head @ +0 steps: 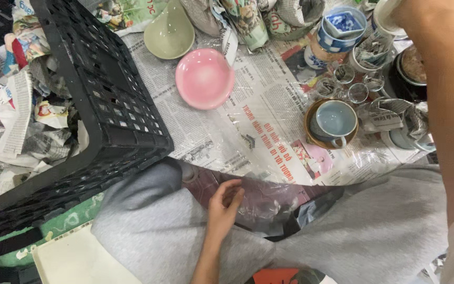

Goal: The person sits on the floor and wraps small ceramic items, including cups and bowls, using newspaper and plastic wrap. They fold the newspaper around each item and secure it with plastic wrap, placing the wrapped items into a black crate.

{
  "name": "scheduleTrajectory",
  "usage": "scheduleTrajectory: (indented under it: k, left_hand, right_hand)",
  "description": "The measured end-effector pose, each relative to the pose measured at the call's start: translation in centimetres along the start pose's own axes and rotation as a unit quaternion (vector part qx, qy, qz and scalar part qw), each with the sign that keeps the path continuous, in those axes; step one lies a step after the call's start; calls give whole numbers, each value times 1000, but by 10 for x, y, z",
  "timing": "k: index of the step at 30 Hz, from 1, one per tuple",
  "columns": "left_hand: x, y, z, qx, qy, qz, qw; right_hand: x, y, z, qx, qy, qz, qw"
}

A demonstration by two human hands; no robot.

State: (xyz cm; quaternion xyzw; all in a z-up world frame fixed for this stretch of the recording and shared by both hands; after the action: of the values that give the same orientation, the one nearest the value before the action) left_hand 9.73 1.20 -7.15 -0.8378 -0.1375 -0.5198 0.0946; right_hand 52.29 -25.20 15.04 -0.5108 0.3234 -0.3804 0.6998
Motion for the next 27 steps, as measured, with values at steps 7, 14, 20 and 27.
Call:
scheduleTrajectory:
  k: [7, 14, 20, 27]
  left_hand:
    - [5, 2, -1, -2, 3, 33, 999]
    - [13, 5, -2, -18, 24, 15, 999]
    - [19, 8, 2, -25, 38, -3, 999]
    - [12, 6, 6, -14, 1, -22, 1000]
  right_hand:
    - [-10, 14, -9, -12, 5, 17, 1000]
    - [-55, 2, 1, 4, -25, 39, 999]
    - [-136, -12, 26, 24, -101, 105, 989]
    - [-256, 72, -1, -108, -87, 186, 973]
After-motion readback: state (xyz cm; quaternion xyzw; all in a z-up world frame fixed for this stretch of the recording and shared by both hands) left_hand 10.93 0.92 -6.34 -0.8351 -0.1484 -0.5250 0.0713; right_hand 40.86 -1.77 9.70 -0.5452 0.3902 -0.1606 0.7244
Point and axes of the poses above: each hand's wrist, its own z-axis towards the middle knuckle, its own y-axis out of the palm, x = y × z, the point moved 9 cm from there along z, towards the middle knuckle, and after that the axes turned 4 degrees about z, right-handed, at the moved point
